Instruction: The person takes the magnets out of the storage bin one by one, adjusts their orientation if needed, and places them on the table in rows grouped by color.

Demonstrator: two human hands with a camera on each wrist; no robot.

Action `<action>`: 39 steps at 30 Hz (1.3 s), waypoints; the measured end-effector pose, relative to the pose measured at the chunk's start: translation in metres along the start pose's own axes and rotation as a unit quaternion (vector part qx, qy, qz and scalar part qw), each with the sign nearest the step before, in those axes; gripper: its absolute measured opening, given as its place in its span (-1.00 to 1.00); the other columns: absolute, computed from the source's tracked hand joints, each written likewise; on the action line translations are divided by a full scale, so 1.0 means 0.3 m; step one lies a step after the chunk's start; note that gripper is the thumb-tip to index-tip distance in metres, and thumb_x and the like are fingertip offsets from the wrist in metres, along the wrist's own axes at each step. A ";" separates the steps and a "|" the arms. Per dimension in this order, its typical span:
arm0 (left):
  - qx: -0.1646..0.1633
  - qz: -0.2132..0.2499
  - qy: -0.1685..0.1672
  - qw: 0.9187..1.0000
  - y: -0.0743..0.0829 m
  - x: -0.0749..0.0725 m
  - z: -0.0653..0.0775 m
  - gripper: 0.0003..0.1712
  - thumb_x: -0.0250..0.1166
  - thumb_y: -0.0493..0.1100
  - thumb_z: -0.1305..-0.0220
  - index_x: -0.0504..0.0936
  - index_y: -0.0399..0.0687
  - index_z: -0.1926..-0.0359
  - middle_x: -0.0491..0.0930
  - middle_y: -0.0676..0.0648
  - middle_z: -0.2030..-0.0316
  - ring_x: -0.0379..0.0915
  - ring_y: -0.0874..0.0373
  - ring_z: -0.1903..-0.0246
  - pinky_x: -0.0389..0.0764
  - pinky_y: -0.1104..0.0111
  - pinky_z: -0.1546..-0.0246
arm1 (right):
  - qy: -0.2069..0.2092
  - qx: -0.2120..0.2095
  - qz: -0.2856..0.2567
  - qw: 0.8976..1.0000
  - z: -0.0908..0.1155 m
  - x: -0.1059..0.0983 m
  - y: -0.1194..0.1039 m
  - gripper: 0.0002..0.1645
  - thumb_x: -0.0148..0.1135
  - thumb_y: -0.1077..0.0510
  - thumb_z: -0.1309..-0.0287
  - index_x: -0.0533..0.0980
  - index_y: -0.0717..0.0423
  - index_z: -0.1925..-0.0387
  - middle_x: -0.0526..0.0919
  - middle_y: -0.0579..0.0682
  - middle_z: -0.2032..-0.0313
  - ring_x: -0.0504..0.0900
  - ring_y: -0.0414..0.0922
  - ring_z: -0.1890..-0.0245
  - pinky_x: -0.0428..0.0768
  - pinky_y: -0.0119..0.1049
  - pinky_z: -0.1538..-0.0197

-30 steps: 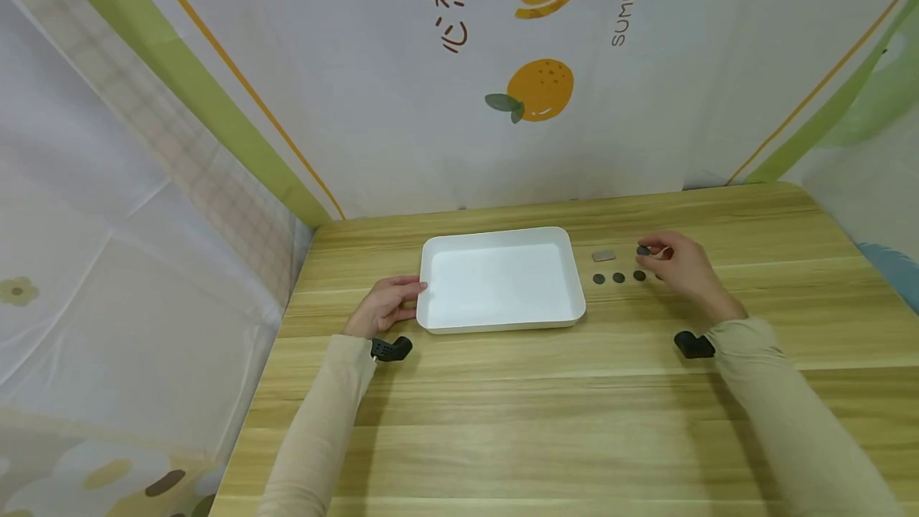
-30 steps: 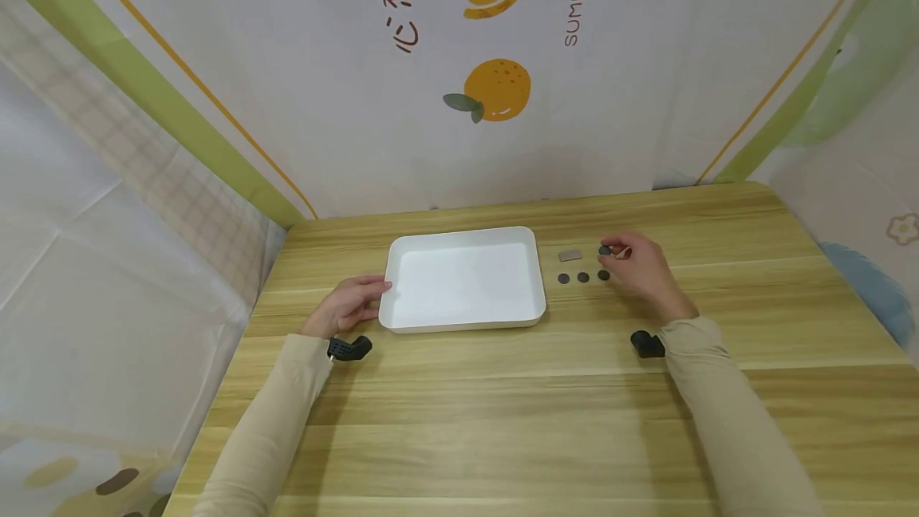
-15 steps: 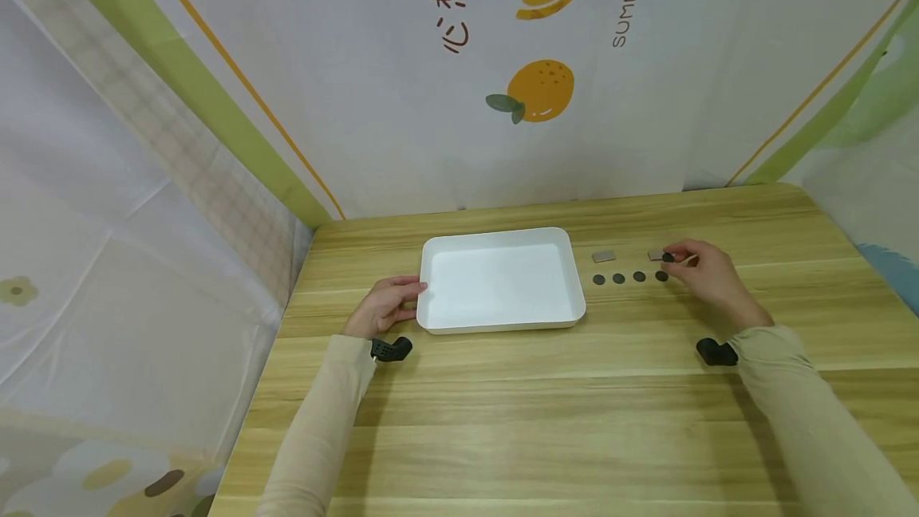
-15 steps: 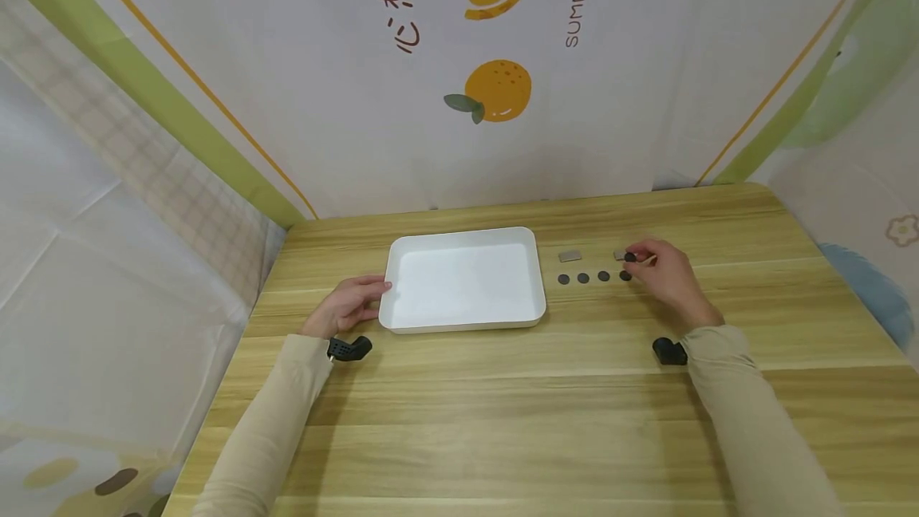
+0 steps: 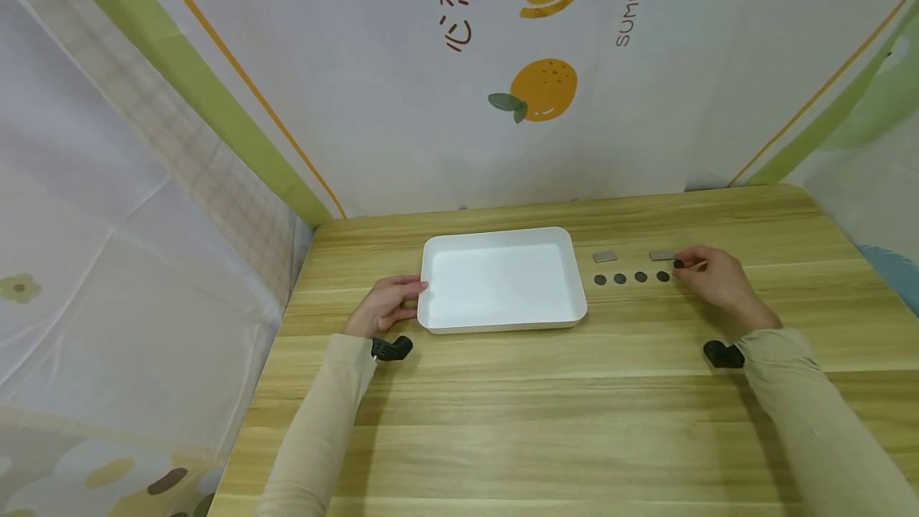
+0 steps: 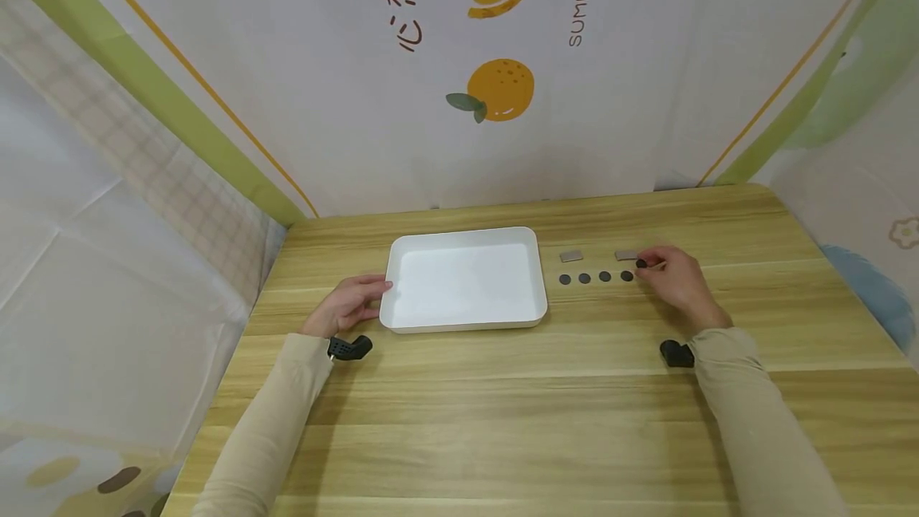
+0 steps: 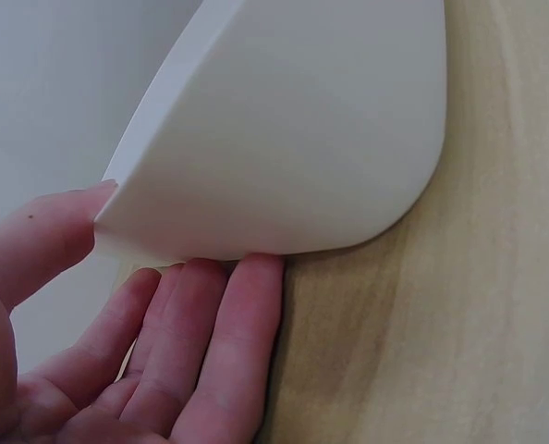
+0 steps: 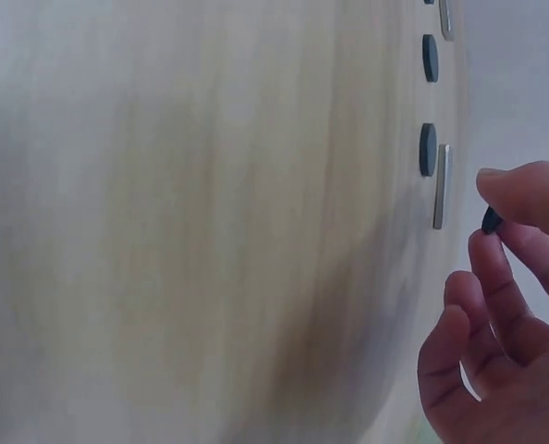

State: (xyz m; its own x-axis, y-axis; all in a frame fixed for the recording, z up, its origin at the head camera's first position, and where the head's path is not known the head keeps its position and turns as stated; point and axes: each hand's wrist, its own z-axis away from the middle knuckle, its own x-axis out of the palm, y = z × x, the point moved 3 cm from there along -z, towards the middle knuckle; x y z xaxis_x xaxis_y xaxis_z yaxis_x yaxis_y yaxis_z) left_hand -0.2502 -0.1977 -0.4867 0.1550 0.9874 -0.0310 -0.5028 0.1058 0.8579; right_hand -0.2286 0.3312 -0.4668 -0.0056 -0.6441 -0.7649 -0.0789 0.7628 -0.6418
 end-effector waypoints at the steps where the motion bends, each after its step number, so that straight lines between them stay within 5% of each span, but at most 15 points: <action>1: 0.000 0.000 0.001 1.000 0.000 0.000 0.000 -0.34 0.26 -0.20 -0.31 0.27 -0.26 -0.37 0.52 -0.11 -0.03 0.58 0.25 0.23 0.66 0.41 0.23 | 0.001 0.000 0.003 1.000 0.000 0.000 0.004 -0.62 0.18 0.14 -0.28 0.51 0.36 0.01 0.58 0.34 0.16 0.56 0.18 0.19 0.48 -0.34 0.33; 9: 0.001 0.008 -0.001 1.000 0.002 0.002 0.002 -0.35 0.24 -0.22 -0.33 0.26 -0.26 -0.37 0.49 -0.10 -0.05 0.58 0.25 0.26 0.66 0.41 0.24 | -0.015 0.008 0.024 1.000 -0.003 0.000 0.024 -0.61 0.22 0.14 -0.26 0.54 0.39 0.02 0.61 0.35 0.16 0.59 0.23 0.17 0.49 -0.30 0.29; 19: -0.005 0.011 0.008 1.000 0.005 0.008 -0.003 -0.36 0.24 -0.22 -0.33 0.26 -0.26 -0.37 0.49 -0.13 -0.06 0.56 0.24 0.24 0.66 0.39 0.26 | -0.032 0.014 0.032 0.999 -0.010 0.009 0.043 -0.58 0.21 0.10 -0.28 0.54 0.40 0.01 0.61 0.34 0.16 0.56 0.27 0.12 0.53 0.04 0.16; 39: -0.001 0.010 0.000 1.000 0.003 0.009 0.000 -0.36 0.23 -0.24 -0.33 0.26 -0.27 -0.37 0.47 -0.12 -0.06 0.57 0.24 0.27 0.66 0.40 0.28 | -0.045 0.056 0.006 0.997 -0.005 0.008 0.046 -0.49 0.18 0.06 -0.30 0.49 0.42 -0.08 0.55 0.43 0.00 0.47 0.34 -0.01 0.45 0.16 -0.01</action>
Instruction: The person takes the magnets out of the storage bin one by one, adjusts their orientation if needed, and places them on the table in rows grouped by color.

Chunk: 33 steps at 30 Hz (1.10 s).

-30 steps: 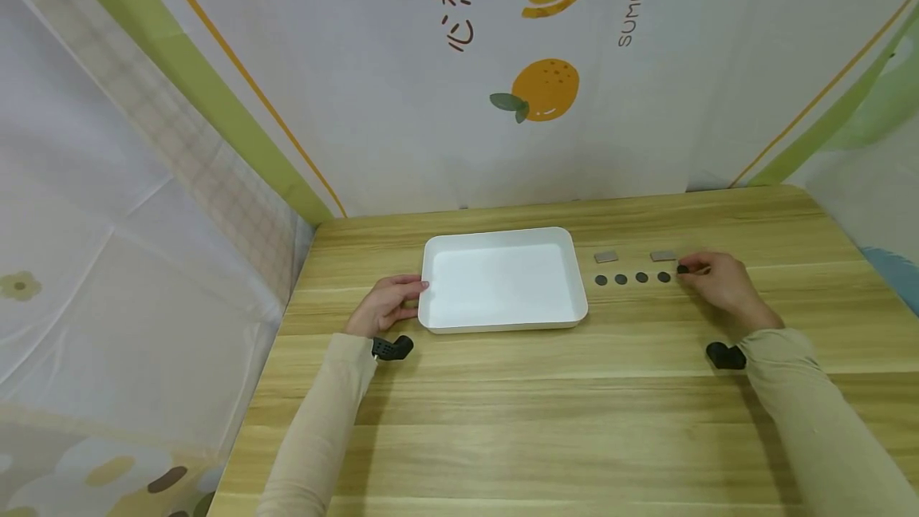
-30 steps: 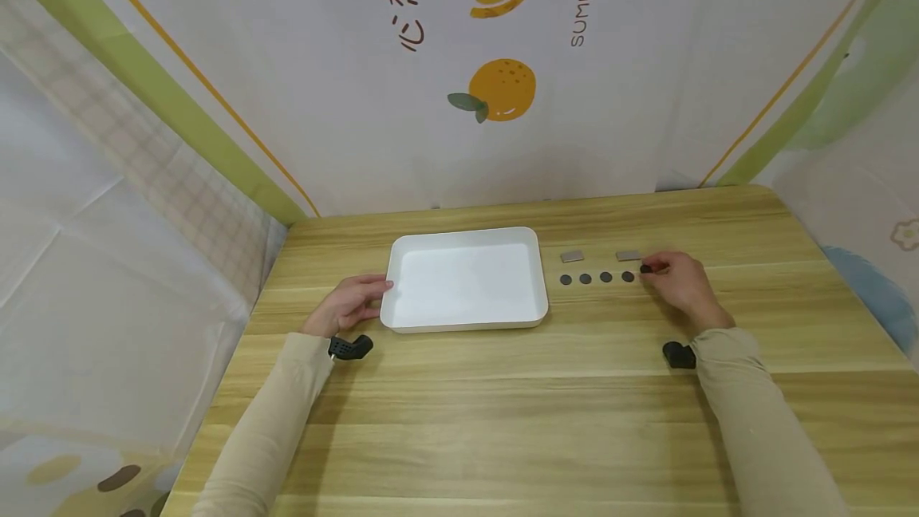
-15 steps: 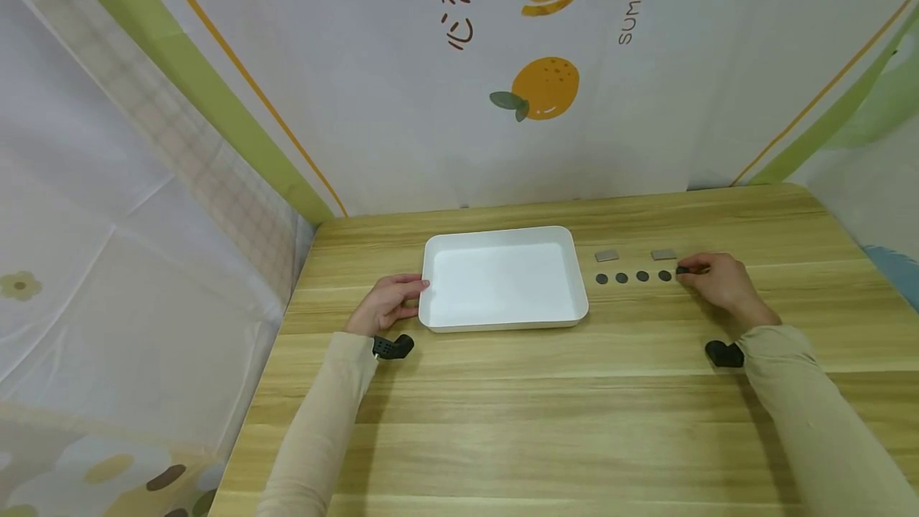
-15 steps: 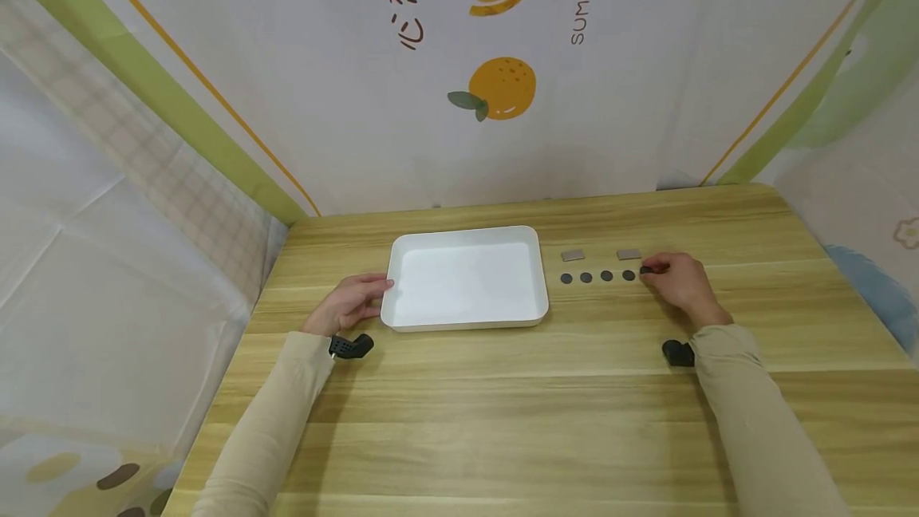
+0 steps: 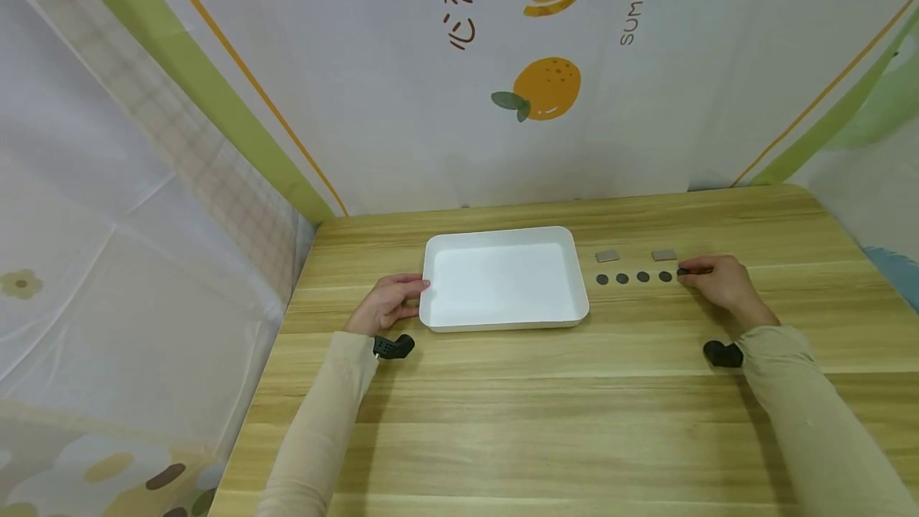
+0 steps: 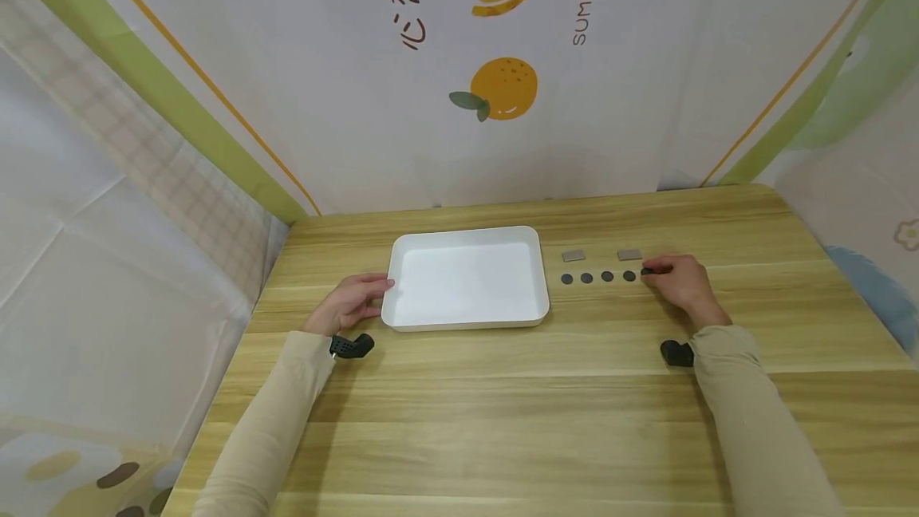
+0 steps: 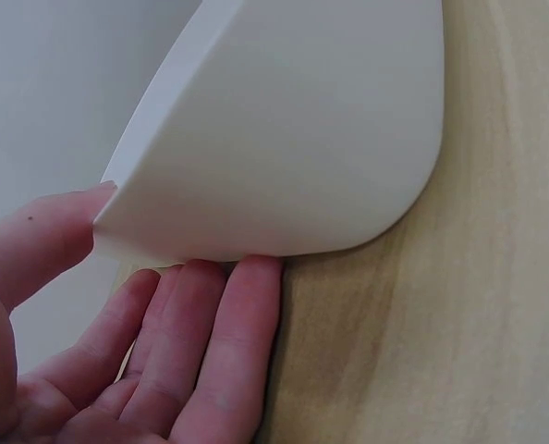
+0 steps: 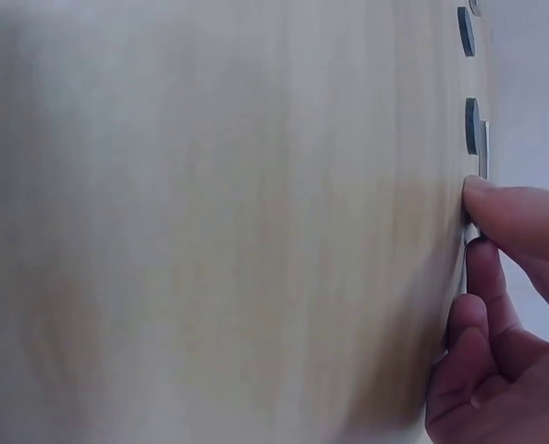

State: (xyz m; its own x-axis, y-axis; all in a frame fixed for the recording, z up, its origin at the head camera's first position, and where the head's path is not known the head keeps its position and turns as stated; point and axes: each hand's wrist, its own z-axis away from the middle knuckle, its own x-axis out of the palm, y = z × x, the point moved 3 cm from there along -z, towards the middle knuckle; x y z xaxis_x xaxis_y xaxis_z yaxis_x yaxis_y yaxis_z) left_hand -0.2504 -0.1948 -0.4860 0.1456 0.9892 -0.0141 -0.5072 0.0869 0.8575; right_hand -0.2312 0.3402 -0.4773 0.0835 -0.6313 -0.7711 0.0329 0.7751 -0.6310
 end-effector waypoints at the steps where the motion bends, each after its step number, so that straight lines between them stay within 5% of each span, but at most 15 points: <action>1: 0.000 0.000 -0.001 1.000 0.000 0.000 0.000 -0.36 0.23 -0.24 -0.33 0.25 -0.27 -0.37 0.47 -0.12 -0.06 0.57 0.24 0.27 0.67 0.40 0.28 | -0.001 0.003 -0.002 1.000 0.001 0.000 0.000 -0.48 0.17 0.06 -0.30 0.49 0.42 -0.09 0.54 0.44 -0.03 0.46 0.36 -0.03 0.44 0.17 -0.04; 10: 0.001 -0.001 -0.001 1.000 0.001 0.003 -0.001 -0.36 0.23 -0.23 -0.33 0.26 -0.27 -0.37 0.47 -0.12 -0.07 0.57 0.24 0.25 0.66 0.40 0.26 | -0.002 0.025 -0.020 0.999 0.006 0.005 0.005 -0.48 0.17 0.06 -0.30 0.48 0.41 -0.11 0.45 0.45 -0.14 0.34 0.41 -0.17 0.33 0.24 -0.18; 21: 0.003 -0.009 -0.006 1.000 0.002 0.005 -0.003 -0.35 0.24 -0.21 -0.34 0.25 -0.26 -0.38 0.46 -0.14 -0.11 0.56 0.23 0.21 0.65 0.40 0.21 | 0.002 0.025 -0.031 0.999 0.014 0.008 0.022 -0.47 0.17 0.05 -0.30 0.47 0.40 -0.11 0.47 0.45 -0.11 0.40 0.35 -0.11 0.40 0.14 -0.09; 26: 0.001 -0.011 -0.010 1.000 0.003 0.010 -0.009 -0.33 0.24 -0.20 -0.34 0.23 -0.25 -0.39 0.45 -0.14 -0.13 0.55 0.24 0.19 0.65 0.39 0.21 | 0.021 0.022 -0.038 0.999 0.028 0.001 0.032 -0.47 0.19 0.05 -0.29 0.48 0.39 -0.12 0.53 0.41 -0.06 0.54 -0.10 0.16 0.46 -0.29 0.12; 29: 0.001 -0.011 -0.007 1.000 0.004 0.010 -0.008 -0.34 0.24 -0.21 -0.33 0.24 -0.24 -0.38 0.46 -0.15 -0.12 0.55 0.23 0.19 0.65 0.38 0.20 | 0.044 0.018 -0.048 0.998 0.032 -0.005 0.036 -0.49 0.16 0.04 -0.31 0.49 0.38 -0.09 0.57 0.37 0.00 0.41 -0.47 0.32 0.42 -0.47 0.24; 33: 0.007 -0.027 -0.008 1.000 0.012 0.003 0.002 -0.33 0.23 -0.20 -0.34 0.22 -0.27 -0.39 0.45 -0.20 -0.16 0.54 0.20 0.15 0.65 0.35 0.16 | 0.079 0.012 -0.043 0.996 0.035 -0.017 0.024 -0.51 0.08 -0.06 -0.36 0.56 0.31 0.02 0.62 0.25 0.11 0.34 -0.54 0.39 0.40 -0.50 0.31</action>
State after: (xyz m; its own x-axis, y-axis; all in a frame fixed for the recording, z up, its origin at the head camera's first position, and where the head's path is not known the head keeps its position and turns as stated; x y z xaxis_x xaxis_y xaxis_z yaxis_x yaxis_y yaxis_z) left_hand -0.2515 -0.1937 -0.4827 0.1862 0.9812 -0.0515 -0.4872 0.1377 0.8624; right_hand -0.2208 0.3493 -0.4769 -0.0790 -0.6908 -0.7187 0.0576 0.7166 -0.6951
